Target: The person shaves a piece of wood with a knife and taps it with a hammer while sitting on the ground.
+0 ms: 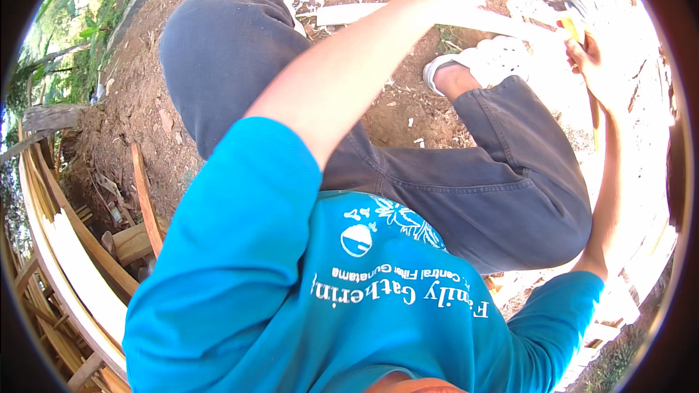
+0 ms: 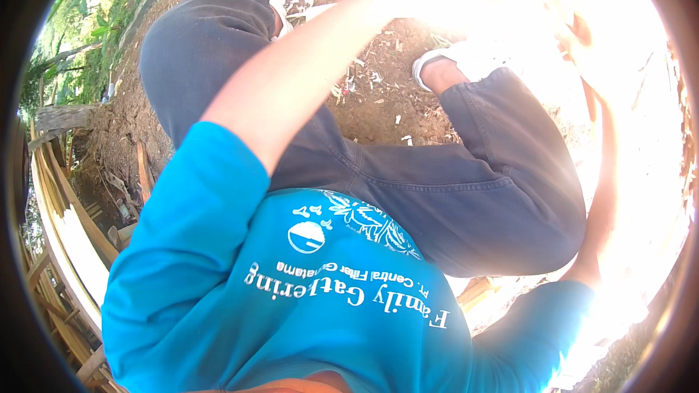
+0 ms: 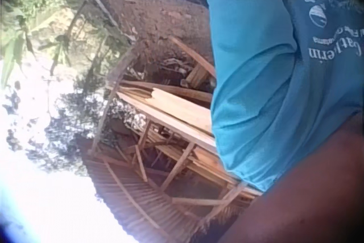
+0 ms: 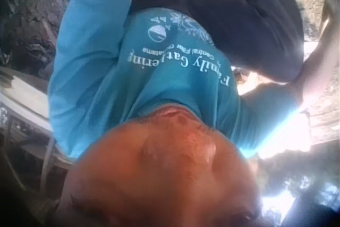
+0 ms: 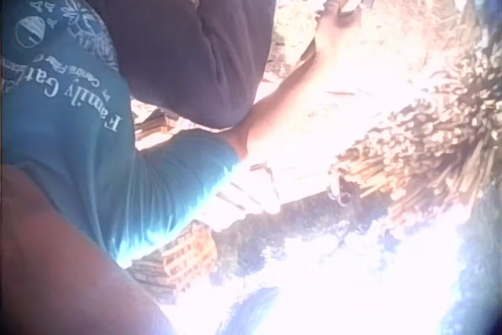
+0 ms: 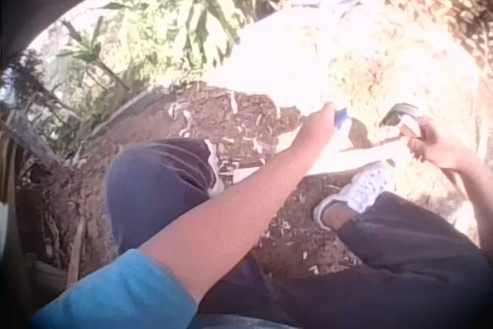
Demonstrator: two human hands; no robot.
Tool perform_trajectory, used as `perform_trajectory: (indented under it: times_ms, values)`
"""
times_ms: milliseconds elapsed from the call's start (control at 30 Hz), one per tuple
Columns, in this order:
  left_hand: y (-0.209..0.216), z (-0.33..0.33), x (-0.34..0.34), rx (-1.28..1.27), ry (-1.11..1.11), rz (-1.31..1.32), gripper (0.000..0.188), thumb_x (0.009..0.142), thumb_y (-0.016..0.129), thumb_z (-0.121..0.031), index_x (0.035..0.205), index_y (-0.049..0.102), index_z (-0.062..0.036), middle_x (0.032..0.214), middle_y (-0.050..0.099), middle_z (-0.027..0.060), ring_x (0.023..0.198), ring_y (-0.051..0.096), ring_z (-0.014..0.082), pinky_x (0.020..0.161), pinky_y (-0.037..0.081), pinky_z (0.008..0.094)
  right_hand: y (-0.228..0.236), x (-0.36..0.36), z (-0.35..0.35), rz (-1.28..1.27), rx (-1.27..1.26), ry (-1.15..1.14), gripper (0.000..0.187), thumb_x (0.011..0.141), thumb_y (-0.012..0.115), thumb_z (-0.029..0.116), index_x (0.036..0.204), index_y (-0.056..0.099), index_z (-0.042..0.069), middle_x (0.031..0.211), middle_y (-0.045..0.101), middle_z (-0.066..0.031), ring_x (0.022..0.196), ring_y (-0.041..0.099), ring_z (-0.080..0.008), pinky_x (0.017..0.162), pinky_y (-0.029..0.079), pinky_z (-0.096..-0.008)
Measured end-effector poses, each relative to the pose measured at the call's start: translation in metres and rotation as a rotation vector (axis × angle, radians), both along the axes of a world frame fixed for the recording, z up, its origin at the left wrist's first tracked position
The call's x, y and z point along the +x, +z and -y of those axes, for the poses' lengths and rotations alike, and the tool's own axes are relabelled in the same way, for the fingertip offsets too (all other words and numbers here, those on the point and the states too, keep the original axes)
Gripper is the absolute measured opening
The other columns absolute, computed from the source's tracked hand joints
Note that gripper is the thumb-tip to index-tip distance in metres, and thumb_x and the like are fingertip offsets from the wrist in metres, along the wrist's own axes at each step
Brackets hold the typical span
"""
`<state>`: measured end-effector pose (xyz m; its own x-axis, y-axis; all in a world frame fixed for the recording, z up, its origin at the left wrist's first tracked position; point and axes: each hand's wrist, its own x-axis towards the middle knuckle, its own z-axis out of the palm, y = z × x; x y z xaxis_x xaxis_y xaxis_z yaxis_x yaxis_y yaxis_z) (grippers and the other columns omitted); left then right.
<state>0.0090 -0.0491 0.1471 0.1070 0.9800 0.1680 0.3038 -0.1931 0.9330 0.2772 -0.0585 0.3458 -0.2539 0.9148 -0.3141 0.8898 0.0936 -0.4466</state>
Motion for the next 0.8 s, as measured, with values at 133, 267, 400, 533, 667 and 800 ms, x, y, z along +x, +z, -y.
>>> perform_trajectory:
  times_ms: [133,267,400,533,667,800]
  values:
    - [-0.071,0.012,0.039,0.069,0.193,0.236,0.032,0.085,0.078,-0.027,0.111,0.070,-0.0091,0.091,0.074,0.0109,0.086,0.072,0.0231,0.079,0.056,0.0394,0.033,-0.009,0.015,-0.062,-0.015,-0.049,0.035,0.104,0.063,0.034,0.121,0.060,0.004,0.079,0.053,0.0020,0.064,0.046,-0.0062,0.059,0.042,-0.0221]
    - [-0.058,0.033,0.044,0.040,0.218,0.066,0.032,0.088,0.077,-0.029,0.112,0.072,-0.0082,0.089,0.075,0.0092,0.081,0.072,0.0198,0.075,0.057,0.0345,0.018,0.000,0.028,0.037,0.067,-0.210,0.026,0.105,0.062,0.031,0.113,0.061,0.007,0.078,0.053,0.0027,0.060,0.044,-0.0050,0.055,0.039,-0.0215]
    - [-0.016,0.027,0.030,-0.027,0.189,-0.161,0.027,0.091,0.070,-0.032,0.104,0.075,-0.0096,0.092,0.075,0.0129,0.085,0.073,0.0280,0.077,0.058,0.0383,0.012,0.003,0.022,-0.066,-0.031,-0.210,0.022,0.105,0.062,0.030,0.108,0.060,0.007,0.077,0.053,0.0039,0.064,0.045,-0.0036,0.058,0.038,-0.0209]
    - [-0.006,0.018,0.026,0.104,0.396,-0.196,0.021,0.080,0.073,-0.024,0.088,0.066,-0.0067,0.090,0.072,0.0153,0.088,0.071,0.0359,0.082,0.052,0.0521,0.009,-0.018,0.015,-0.108,-0.065,-0.249,0.021,0.106,0.058,0.027,0.110,0.060,0.006,0.080,0.054,0.0037,0.068,0.046,-0.0034,0.064,0.039,-0.0198]
    - [-0.015,0.006,0.026,0.076,0.393,-0.139,0.021,0.080,0.072,-0.023,0.093,0.066,-0.0072,0.093,0.072,0.0148,0.088,0.071,0.0358,0.081,0.053,0.0518,0.009,-0.013,0.002,-0.121,-0.166,-0.174,0.022,0.107,0.055,0.027,0.112,0.060,0.006,0.084,0.056,0.0037,0.070,0.047,-0.0034,0.066,0.038,-0.0192]
    - [-0.012,0.012,0.017,0.053,0.299,0.034,0.026,0.085,0.070,-0.023,0.098,0.060,-0.0030,0.087,0.068,0.0205,0.084,0.067,0.0415,0.074,0.053,0.0493,-0.002,-0.016,0.010,-0.191,-0.078,-0.288,0.026,0.109,0.052,0.033,0.111,0.061,0.009,0.087,0.057,0.0036,0.072,0.048,-0.0033,0.067,0.038,-0.0198]
